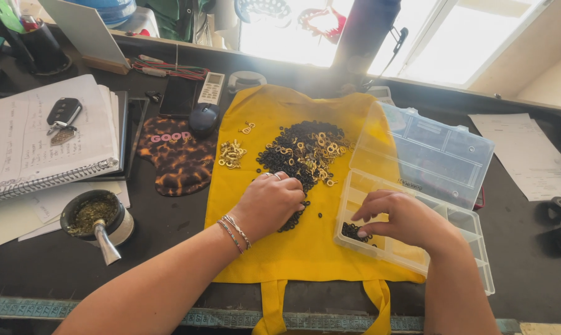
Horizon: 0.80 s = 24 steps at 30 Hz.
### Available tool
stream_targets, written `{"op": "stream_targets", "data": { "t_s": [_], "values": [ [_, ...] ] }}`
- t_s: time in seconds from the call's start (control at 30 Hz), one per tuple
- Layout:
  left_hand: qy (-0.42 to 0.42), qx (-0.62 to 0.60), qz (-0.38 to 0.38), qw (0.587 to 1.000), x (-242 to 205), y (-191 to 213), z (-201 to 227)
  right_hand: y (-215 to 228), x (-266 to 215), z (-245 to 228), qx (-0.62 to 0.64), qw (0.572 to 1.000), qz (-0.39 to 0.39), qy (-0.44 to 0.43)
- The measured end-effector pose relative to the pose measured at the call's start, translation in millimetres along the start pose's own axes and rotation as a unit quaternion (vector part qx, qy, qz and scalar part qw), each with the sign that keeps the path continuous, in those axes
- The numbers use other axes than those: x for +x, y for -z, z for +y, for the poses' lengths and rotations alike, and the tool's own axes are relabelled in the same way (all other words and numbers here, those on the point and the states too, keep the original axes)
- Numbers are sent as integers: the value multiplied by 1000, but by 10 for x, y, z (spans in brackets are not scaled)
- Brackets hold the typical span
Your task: The person sorts small black and gold metal hardware pieces on a yellow cloth, separating them by type and placing selected items into compartments of a clear plastic organizer box. The hands repeatedly pick, separate, and transfer the pieces throughout the clip.
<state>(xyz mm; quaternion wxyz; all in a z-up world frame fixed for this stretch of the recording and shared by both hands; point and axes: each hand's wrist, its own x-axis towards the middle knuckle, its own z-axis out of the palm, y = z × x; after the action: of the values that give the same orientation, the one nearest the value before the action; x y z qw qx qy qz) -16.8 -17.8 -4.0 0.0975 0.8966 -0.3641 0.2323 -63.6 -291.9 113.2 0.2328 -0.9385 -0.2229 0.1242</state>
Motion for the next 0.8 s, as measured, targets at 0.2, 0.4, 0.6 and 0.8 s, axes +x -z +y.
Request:
{"op": "stream_targets", "data": {
  "t_s": [0.2,0.4,0.6,0.8],
  "values": [
    [17,6,-56,998,-12,-187,-124,-561,327,220,-157,956,192,157],
    [0,20,-45,999,-22,-267,-110,-796,537,219,-237,962,132,36],
    [17,-19,-52,998,43,-94,-93,-669,432,57,-130,977,163,40],
    [62,-235,-87,966,121,213,-85,-711,406,102,-90,965,224,101]
  ]
}}
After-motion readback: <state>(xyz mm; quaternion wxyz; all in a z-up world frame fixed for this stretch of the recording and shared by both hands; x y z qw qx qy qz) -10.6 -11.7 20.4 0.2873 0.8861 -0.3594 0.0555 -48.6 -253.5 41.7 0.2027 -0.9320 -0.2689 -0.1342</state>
